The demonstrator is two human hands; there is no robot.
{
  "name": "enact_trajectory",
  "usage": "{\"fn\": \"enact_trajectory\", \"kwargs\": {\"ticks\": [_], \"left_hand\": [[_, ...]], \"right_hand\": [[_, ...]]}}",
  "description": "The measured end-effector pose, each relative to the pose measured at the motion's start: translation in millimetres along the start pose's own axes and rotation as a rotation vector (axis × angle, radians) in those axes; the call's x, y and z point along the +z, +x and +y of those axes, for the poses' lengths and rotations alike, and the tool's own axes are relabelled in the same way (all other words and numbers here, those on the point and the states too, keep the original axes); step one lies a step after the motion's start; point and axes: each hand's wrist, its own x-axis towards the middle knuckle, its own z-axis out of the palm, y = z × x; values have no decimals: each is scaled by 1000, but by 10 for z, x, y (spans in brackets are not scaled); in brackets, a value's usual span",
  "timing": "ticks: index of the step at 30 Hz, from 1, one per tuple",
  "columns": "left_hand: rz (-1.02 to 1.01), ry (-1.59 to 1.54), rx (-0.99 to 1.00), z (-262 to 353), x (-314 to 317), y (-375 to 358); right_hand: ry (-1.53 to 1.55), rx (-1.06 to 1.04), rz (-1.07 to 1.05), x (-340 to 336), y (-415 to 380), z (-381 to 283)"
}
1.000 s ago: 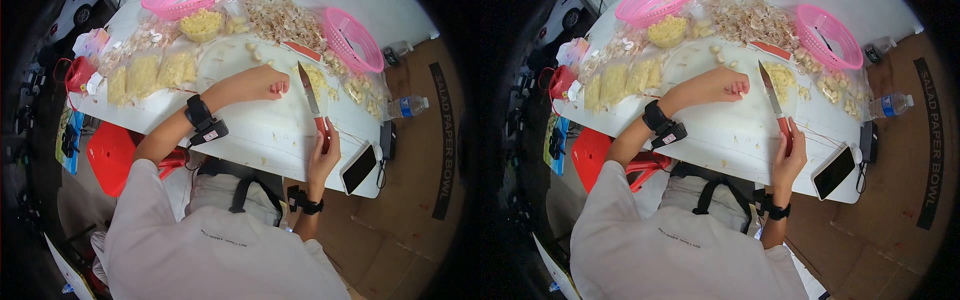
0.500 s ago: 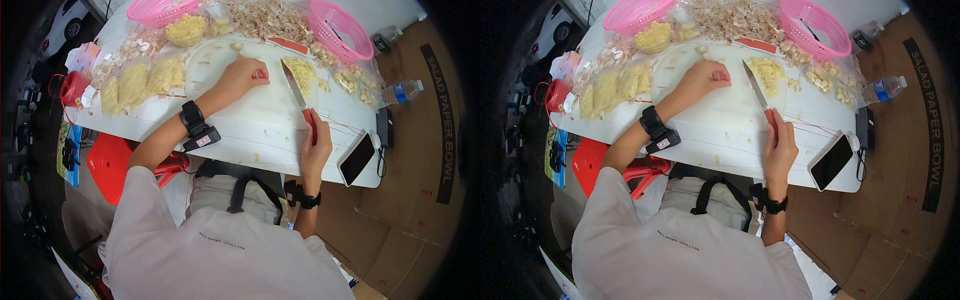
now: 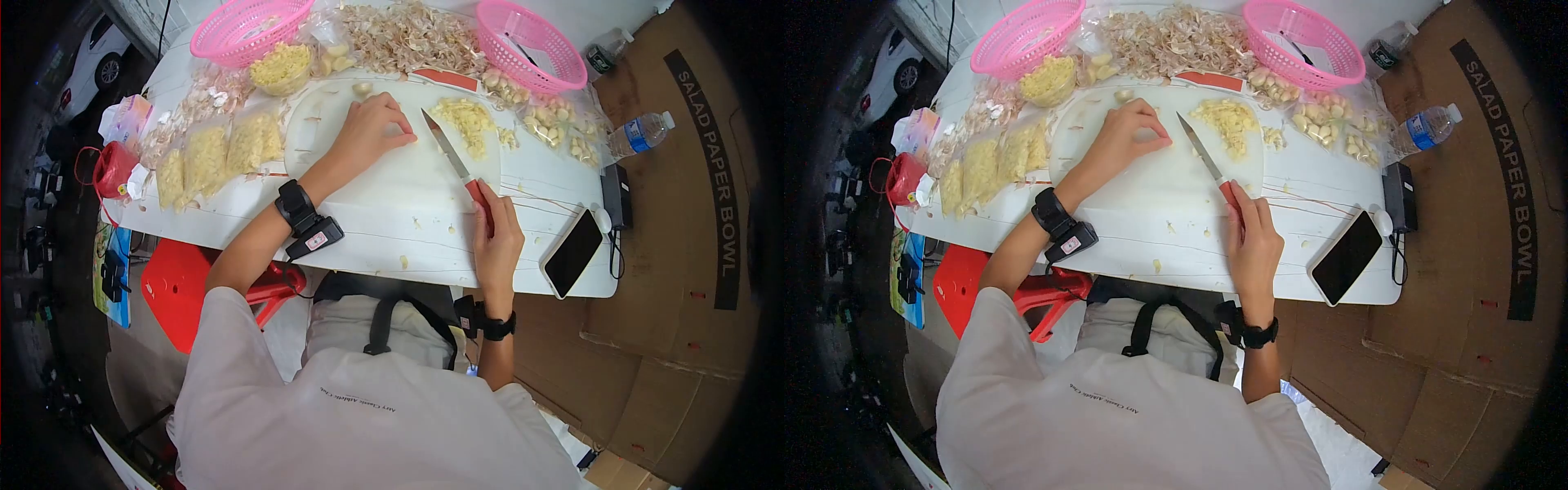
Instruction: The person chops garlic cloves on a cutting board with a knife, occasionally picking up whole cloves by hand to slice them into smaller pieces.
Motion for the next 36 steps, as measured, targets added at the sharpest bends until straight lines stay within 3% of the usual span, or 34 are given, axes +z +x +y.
{"fn": "enact_trajectory", "kwargs": {"ticks": [9, 18, 27, 32, 36], "left_hand": [[3, 5, 11, 5, 18, -5], [-28, 43, 1, 47, -4, -5], [-32, 48, 10, 9, 15, 11], [-69, 2, 122, 50, 16, 10], [-119, -6, 49, 39, -8, 27]], "right_hand": [[-16, 37, -17, -8, 19, -36], [-46, -84, -17, 19, -9, -40], [-44, 45, 39, 24, 7, -58], [-21, 93, 49, 31, 29, -67], [-24, 95, 39, 15, 39, -75]]}}
